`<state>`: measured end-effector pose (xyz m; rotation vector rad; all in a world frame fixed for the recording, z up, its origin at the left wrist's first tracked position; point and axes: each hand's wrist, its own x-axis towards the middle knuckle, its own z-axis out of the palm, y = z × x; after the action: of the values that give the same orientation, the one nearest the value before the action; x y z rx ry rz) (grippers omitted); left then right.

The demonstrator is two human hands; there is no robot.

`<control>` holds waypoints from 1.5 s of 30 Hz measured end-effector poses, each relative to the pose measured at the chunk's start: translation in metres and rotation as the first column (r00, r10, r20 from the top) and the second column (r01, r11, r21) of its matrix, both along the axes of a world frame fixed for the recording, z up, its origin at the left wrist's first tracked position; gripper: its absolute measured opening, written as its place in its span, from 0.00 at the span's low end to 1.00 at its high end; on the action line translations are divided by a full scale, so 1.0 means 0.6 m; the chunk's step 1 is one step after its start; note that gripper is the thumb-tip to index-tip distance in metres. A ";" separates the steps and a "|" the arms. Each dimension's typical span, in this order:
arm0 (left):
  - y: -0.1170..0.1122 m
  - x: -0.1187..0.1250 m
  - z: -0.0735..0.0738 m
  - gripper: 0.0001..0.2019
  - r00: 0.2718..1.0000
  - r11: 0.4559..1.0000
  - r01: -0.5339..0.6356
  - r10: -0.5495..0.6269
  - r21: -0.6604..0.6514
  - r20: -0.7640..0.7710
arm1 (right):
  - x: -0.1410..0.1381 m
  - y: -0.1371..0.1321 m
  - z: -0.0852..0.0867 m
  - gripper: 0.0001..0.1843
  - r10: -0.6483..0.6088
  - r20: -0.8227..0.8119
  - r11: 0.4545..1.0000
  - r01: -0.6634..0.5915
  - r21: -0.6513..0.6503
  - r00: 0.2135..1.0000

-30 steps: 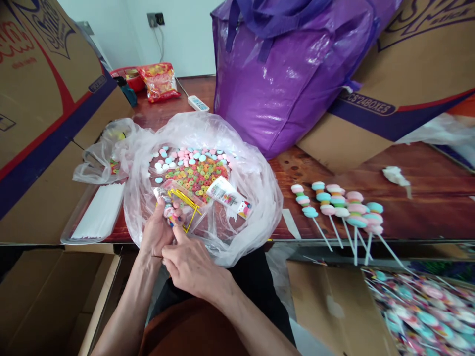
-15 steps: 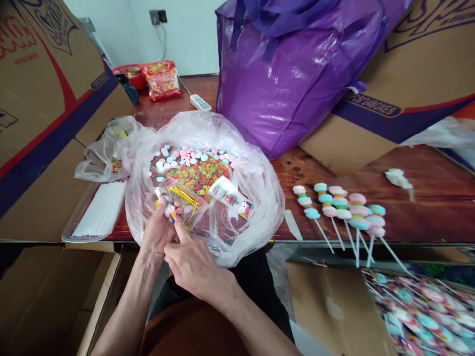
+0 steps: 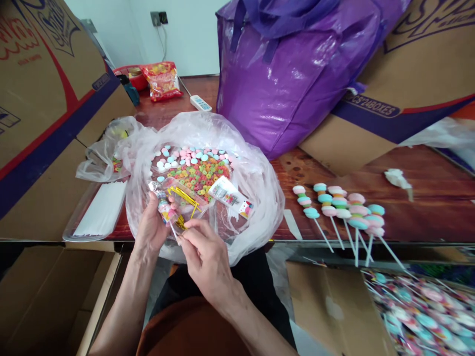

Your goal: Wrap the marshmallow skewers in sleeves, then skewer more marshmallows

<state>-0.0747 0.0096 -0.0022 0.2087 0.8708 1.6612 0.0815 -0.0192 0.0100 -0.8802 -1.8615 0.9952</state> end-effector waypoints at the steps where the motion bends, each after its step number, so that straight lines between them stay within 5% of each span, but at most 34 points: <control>1: -0.001 0.002 0.000 0.18 1.000 1.000 -0.007 0.007 0.003 -0.026 | -0.002 0.000 -0.001 0.13 0.023 -0.013 0.996 -0.024 -0.085 1.000; 3: -0.005 0.008 -0.001 0.19 0.998 1.000 -0.013 0.013 0.002 -0.067 | -0.007 0.000 -0.005 0.16 0.136 -0.031 0.948 -0.139 -0.287 0.990; 5: -0.009 0.013 -0.002 0.19 0.996 1.000 0.006 -0.006 0.009 -0.090 | -0.012 0.000 -0.010 0.17 0.195 -0.084 0.845 -0.211 -0.492 0.977; 8: -0.014 0.018 -0.002 0.18 0.992 0.999 0.017 -0.011 0.048 -0.126 | -0.019 -0.005 -0.019 0.14 0.143 -0.156 0.690 -0.211 -0.693 0.977; 10: -0.018 0.022 -0.002 0.18 0.985 0.998 0.016 -0.005 0.062 -0.172 | -0.023 -0.009 -0.023 0.14 0.105 -0.189 0.637 -0.212 -0.741 0.976; 14: -0.026 0.030 -0.001 0.17 0.968 0.997 0.074 -0.069 0.012 -0.241 | -0.031 -0.019 -0.022 0.15 -0.014 -0.278 0.649 -0.203 -0.733 0.961; 17: -0.032 0.030 0.000 0.21 0.975 0.981 0.195 -0.196 -0.018 -0.106 | -0.036 -0.023 -0.023 0.17 -0.153 -0.374 0.674 -0.180 -0.716 0.915; 21: -0.040 0.023 -0.004 0.26 0.946 0.951 0.305 -0.308 0.042 0.100 | -0.037 -0.017 -0.031 0.15 -0.262 -0.543 0.592 -0.311 -0.743 0.798; 28: -0.050 0.027 -0.013 0.19 0.974 0.984 0.156 -0.167 0.084 0.150 | -0.031 -0.004 -0.030 0.11 -0.281 -0.688 0.404 -0.568 -0.717 0.669; 35: -0.051 0.029 -0.013 0.15 0.978 0.981 0.115 -0.139 0.156 0.154 | -0.028 0.005 -0.034 0.10 -0.298 -0.742 0.299 -0.679 -0.670 0.600; 41: -0.048 0.020 -0.012 0.16 0.988 0.972 0.145 -0.153 0.185 0.034 | -0.033 0.016 -0.033 0.10 -0.277 -0.744 0.271 -0.694 -0.667 0.608; 45: -0.043 0.019 -0.004 0.15 0.981 0.968 0.191 -0.181 0.164 -0.074 | -0.046 0.019 -0.036 0.12 -0.292 -0.705 0.314 -0.631 -0.709 0.646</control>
<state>-0.0633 -0.0165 -0.0045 0.4466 0.7289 1.5589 0.0540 -0.0078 -0.0114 -0.6118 -0.4405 2.3251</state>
